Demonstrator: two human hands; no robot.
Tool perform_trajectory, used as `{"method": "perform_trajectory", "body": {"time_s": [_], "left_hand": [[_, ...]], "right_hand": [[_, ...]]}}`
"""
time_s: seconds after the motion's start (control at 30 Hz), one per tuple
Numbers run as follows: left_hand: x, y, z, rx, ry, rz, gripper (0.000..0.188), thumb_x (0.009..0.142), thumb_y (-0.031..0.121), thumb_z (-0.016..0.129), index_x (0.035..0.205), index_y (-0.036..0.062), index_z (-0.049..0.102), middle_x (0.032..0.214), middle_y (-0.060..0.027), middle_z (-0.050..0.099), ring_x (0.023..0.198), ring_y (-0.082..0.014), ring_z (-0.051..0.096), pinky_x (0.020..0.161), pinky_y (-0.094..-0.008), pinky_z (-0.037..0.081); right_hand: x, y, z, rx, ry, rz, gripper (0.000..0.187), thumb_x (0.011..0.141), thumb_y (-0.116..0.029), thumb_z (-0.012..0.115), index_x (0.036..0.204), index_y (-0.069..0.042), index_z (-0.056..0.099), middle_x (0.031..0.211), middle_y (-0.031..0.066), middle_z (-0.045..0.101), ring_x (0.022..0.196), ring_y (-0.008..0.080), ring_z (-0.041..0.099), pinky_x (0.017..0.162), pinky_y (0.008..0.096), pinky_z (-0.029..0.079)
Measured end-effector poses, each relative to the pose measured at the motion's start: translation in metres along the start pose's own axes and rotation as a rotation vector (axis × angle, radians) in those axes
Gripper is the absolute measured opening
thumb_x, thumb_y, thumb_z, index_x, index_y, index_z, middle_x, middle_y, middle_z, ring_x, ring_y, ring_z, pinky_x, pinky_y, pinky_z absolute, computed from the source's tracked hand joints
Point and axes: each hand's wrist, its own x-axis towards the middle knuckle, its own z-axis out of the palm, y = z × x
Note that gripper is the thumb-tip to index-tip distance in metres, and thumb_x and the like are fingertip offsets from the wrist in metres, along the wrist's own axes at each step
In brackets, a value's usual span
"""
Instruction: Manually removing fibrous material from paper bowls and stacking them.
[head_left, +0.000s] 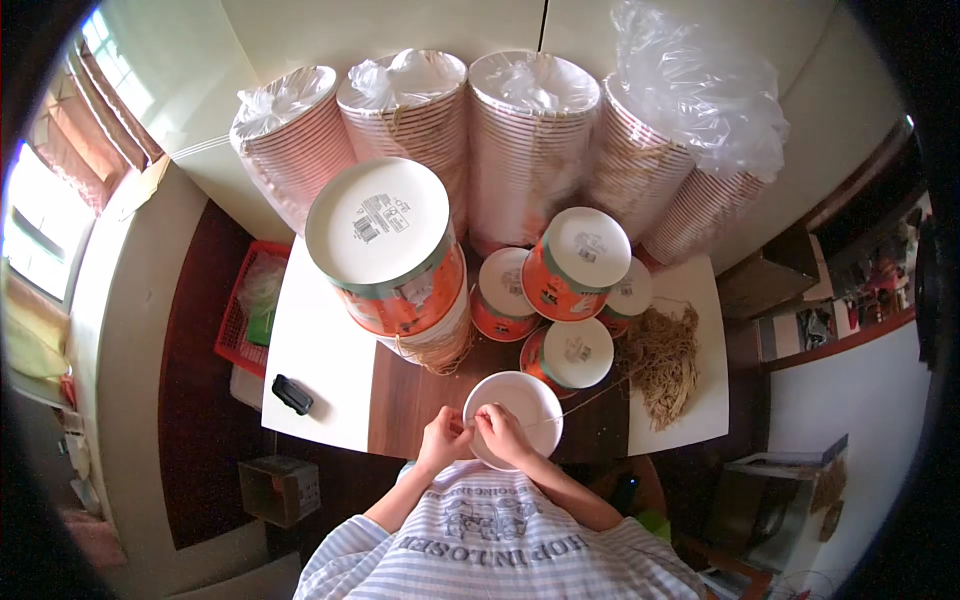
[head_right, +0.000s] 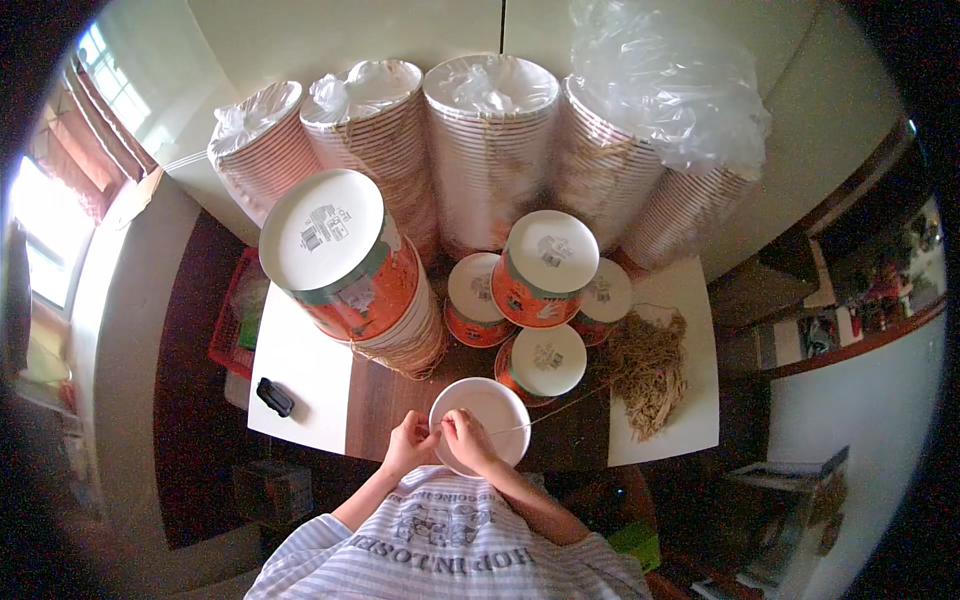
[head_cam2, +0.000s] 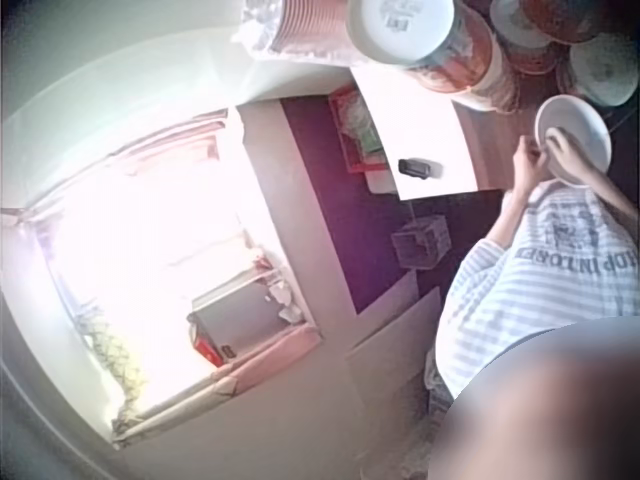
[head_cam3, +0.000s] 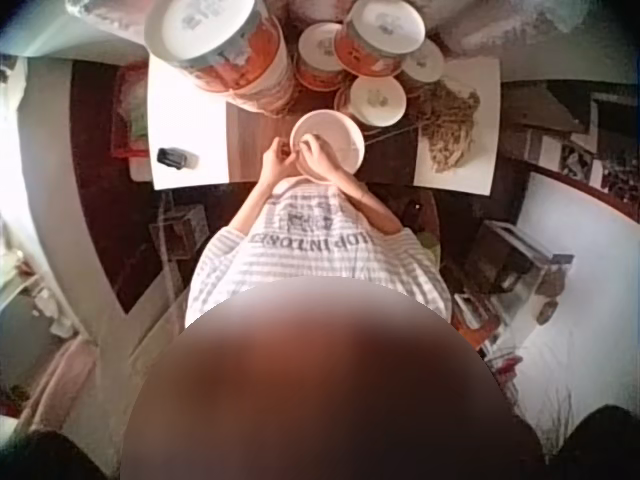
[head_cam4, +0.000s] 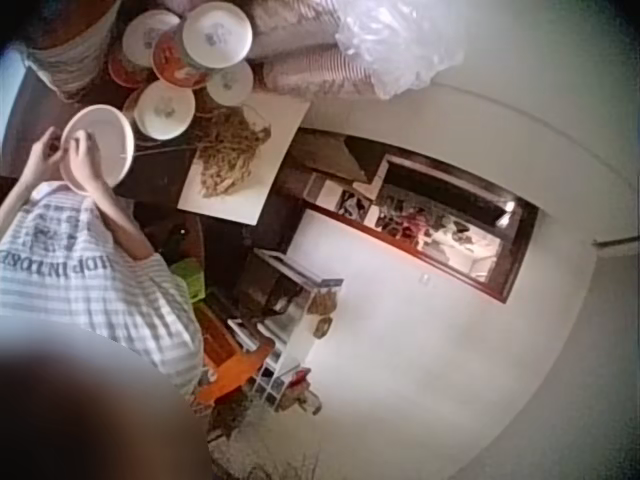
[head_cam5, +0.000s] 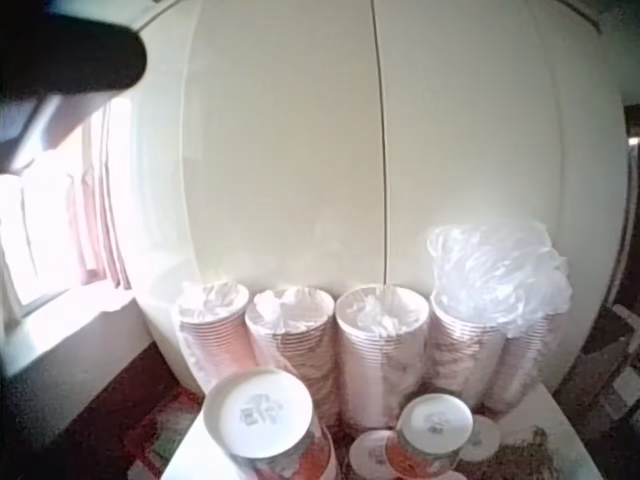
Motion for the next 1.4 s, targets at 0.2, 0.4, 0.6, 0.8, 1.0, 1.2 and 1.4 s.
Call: {"method": "perform_trajectory", "body": {"time_s": [0.2, 0.4, 0.6, 0.8, 1.0, 1.2, 1.4], "left_hand": [[0.000, 0.001, 0.000, 0.002, -0.005, 0.013, 0.029, 0.071, 0.013, 0.064, 0.091, -0.0014, 0.049, 0.074, -0.0130, 0.061, 0.064, -0.0166, 0.061, 0.057, -0.0275, 0.050], [0.000, 0.003, -0.001, 0.002, -0.016, -0.002, 0.029, 0.071, 0.013, 0.063, 0.092, -0.0018, 0.049, 0.076, -0.0135, 0.062, 0.065, -0.0168, 0.062, 0.058, -0.0274, 0.050], [-0.001, 0.006, -0.004, -0.029, -0.060, 0.015, 0.029, 0.074, 0.011, 0.060, 0.097, -0.0030, 0.050, 0.079, -0.0145, 0.062, 0.068, -0.0169, 0.062, 0.059, -0.0274, 0.050], [-0.003, 0.006, -0.011, -0.086, -0.126, -0.052, 0.022, 0.080, 0.007, 0.050, 0.099, -0.0046, 0.052, 0.078, -0.0156, 0.061, 0.069, -0.0180, 0.062, 0.059, -0.0279, 0.050], [0.000, 0.017, -0.014, 0.162, -0.127, 0.124, 0.019, 0.077, 0.004, 0.051, 0.094, -0.0026, 0.054, 0.076, -0.0165, 0.059, 0.068, -0.0243, 0.061, 0.058, -0.0308, 0.049], [0.002, 0.008, -0.012, 0.376, -0.115, 0.274, 0.015, 0.069, 0.004, 0.055, 0.083, 0.0001, 0.056, 0.071, -0.0151, 0.055, 0.066, -0.0316, 0.056, 0.058, -0.0356, 0.047], [0.007, -0.002, -0.034, 0.147, -0.189, 0.089, 0.017, 0.067, 0.007, 0.053, 0.083, 0.0008, 0.058, 0.075, -0.0123, 0.055, 0.073, -0.0253, 0.057, 0.064, -0.0316, 0.046]], "right_hand": [[0.000, 0.002, 0.001, -0.003, 0.004, 0.018, 0.006, 0.077, -0.006, 0.054, 0.079, -0.001, 0.052, 0.077, 0.0139, 0.056, 0.072, 0.0297, 0.056, 0.062, 0.0374, 0.045], [0.002, 0.001, 0.002, -0.007, -0.004, 0.028, 0.007, 0.076, -0.007, 0.054, 0.079, -0.001, 0.051, 0.078, 0.0139, 0.056, 0.073, 0.0299, 0.056, 0.062, 0.0374, 0.045], [0.003, 0.000, 0.001, -0.006, -0.058, 0.049, 0.010, 0.078, -0.012, 0.052, 0.080, -0.002, 0.050, 0.079, 0.0154, 0.056, 0.075, 0.0325, 0.055, 0.065, 0.0407, 0.044], [0.004, 0.000, 0.000, -0.007, -0.065, 0.022, 0.010, 0.078, -0.011, 0.052, 0.079, -0.002, 0.049, 0.080, 0.0158, 0.055, 0.075, 0.0334, 0.055, 0.064, 0.0411, 0.044], [0.004, 0.001, -0.001, -0.018, -0.032, 0.026, 0.007, 0.076, -0.007, 0.054, 0.078, -0.001, 0.053, 0.078, 0.0142, 0.056, 0.073, 0.0305, 0.056, 0.063, 0.0368, 0.045], [0.003, 0.000, -0.006, -0.033, -0.049, 0.006, 0.008, 0.076, -0.008, 0.056, 0.079, -0.001, 0.054, 0.078, 0.0138, 0.057, 0.073, 0.0294, 0.057, 0.062, 0.0360, 0.045], [0.000, -0.009, -0.028, 0.102, -0.172, 0.069, 0.013, 0.077, -0.012, 0.058, 0.085, -0.002, 0.055, 0.080, 0.0127, 0.059, 0.074, 0.0267, 0.059, 0.063, 0.0338, 0.046]]}}
